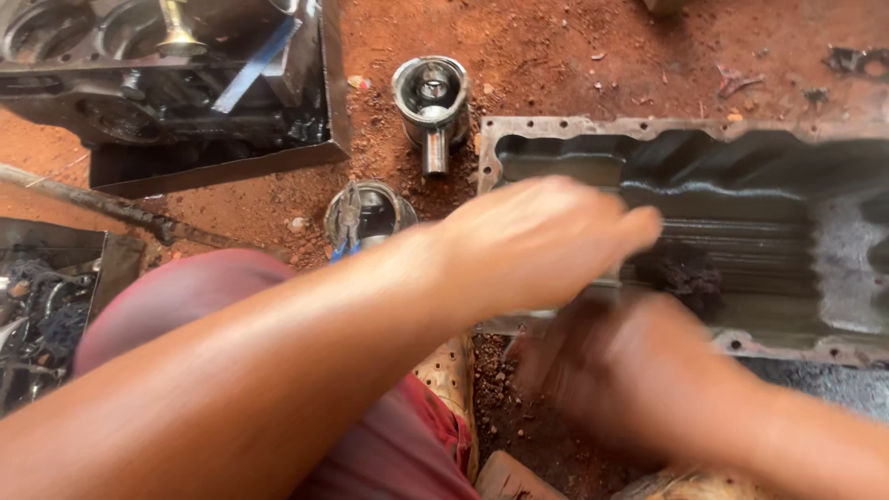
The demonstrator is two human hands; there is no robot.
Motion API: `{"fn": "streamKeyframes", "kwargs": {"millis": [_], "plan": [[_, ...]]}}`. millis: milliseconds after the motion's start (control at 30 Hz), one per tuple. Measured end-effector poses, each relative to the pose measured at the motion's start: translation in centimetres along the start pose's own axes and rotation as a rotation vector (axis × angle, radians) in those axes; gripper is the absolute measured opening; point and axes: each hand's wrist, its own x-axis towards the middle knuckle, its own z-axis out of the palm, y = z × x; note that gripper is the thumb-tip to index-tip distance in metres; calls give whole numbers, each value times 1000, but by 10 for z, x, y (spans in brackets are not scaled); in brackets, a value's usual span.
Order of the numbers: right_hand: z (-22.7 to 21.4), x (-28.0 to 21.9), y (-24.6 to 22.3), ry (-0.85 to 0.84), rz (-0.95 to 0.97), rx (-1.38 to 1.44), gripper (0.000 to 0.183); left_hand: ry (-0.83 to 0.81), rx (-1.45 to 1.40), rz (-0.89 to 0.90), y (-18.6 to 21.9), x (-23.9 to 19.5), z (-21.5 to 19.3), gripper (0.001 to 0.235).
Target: The person scrapes thick sludge from the interior of an engine oil pan using a small metal tool. They then wipe the interior surfaces with a rag to remove remaining residue.
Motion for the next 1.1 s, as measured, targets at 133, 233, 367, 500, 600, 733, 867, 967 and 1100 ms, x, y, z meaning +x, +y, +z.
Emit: {"fn": "streamKeyframes", "kwargs": {"millis": [133, 233, 367, 500, 600, 733, 867, 967, 1100], "plan": [[27, -16, -17, -158, -144, -5, 12, -78, 80, 93, 13, 23, 6, 13], [14, -28, 1, -46, -277, -62, 12, -50, 98, 98, 9, 15, -6, 13], [-33, -48, 43, -7, 48, -131, 19, 23, -3, 124, 10, -1, -13, 22], [-44, -50, 52, -54, 284, -206, 23, 31, -103, 19, 22, -7, -8, 13], [-51, -43, 49, -164, 392, -283, 26, 83, -61, 40, 20, -10, -9, 15], [-53, -38, 48, -111, 318, -291, 22, 96, -79, 13, 21, -11, -4, 15], [-53, -37, 51, -173, 383, -321, 24, 121, -100, -9, 21, -11, -1, 14], [-53, -39, 49, -165, 402, -320, 24, 134, -108, -10, 23, -10, 0, 14], [-54, -42, 52, -80, 217, -285, 23, 112, -170, -16, 27, -14, 1, 15]]}}
